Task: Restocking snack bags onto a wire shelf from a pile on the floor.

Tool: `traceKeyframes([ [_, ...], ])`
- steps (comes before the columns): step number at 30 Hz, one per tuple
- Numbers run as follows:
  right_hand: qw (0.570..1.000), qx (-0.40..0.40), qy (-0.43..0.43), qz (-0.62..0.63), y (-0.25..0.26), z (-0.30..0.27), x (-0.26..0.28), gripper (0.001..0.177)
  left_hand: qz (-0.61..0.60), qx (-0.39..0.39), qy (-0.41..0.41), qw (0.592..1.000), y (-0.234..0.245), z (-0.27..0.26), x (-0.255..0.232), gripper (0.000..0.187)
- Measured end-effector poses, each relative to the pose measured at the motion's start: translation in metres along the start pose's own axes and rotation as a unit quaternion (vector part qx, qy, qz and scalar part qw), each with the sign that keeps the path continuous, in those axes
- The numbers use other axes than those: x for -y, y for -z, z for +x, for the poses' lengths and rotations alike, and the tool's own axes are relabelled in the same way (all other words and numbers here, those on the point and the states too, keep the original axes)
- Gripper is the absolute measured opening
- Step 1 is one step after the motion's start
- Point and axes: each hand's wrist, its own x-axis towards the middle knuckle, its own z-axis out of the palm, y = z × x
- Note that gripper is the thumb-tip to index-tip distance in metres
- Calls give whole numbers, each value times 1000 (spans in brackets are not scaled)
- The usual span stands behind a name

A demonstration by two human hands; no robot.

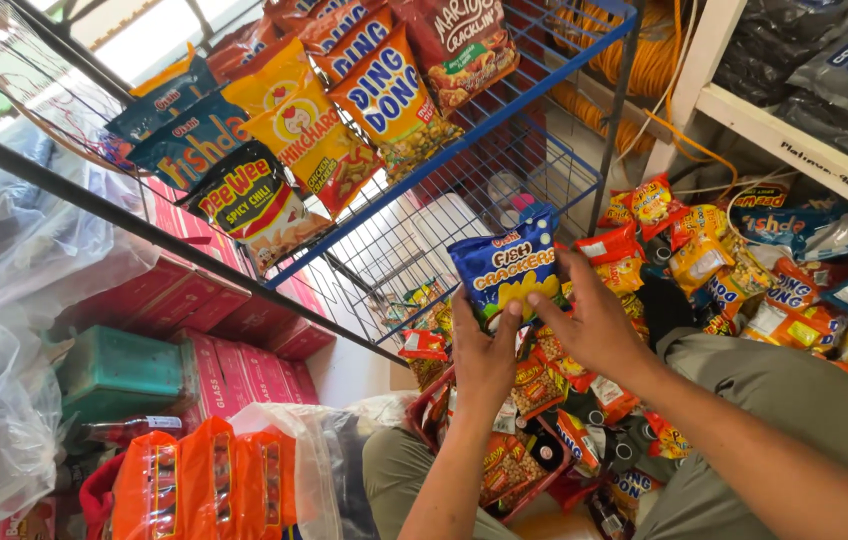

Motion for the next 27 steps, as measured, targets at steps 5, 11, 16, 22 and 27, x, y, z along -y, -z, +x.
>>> traceKeyframes([
  [5, 1000, -1, -27, -9, 11, 27, 3, 53, 271, -5, -122, 955, 0, 28, -13, 61],
  [11, 998, -55, 21, 5, 27, 105, 5, 52, 202, 40, -95, 974, -13, 96, -56, 87],
  [16, 989, -99, 98, -39, 36, 169, 5, 48, 239, -7, -203, 949, -24, 151, -73, 82],
  [22, 977, -137, 138, -91, 37, 211, -7, 47, 343, -42, -149, 926, -32, 174, -105, 67],
  [27, 972, -152, 153, -98, 35, 226, 0, 46, 344, -60, -143, 926, -38, 192, -94, 63],
])
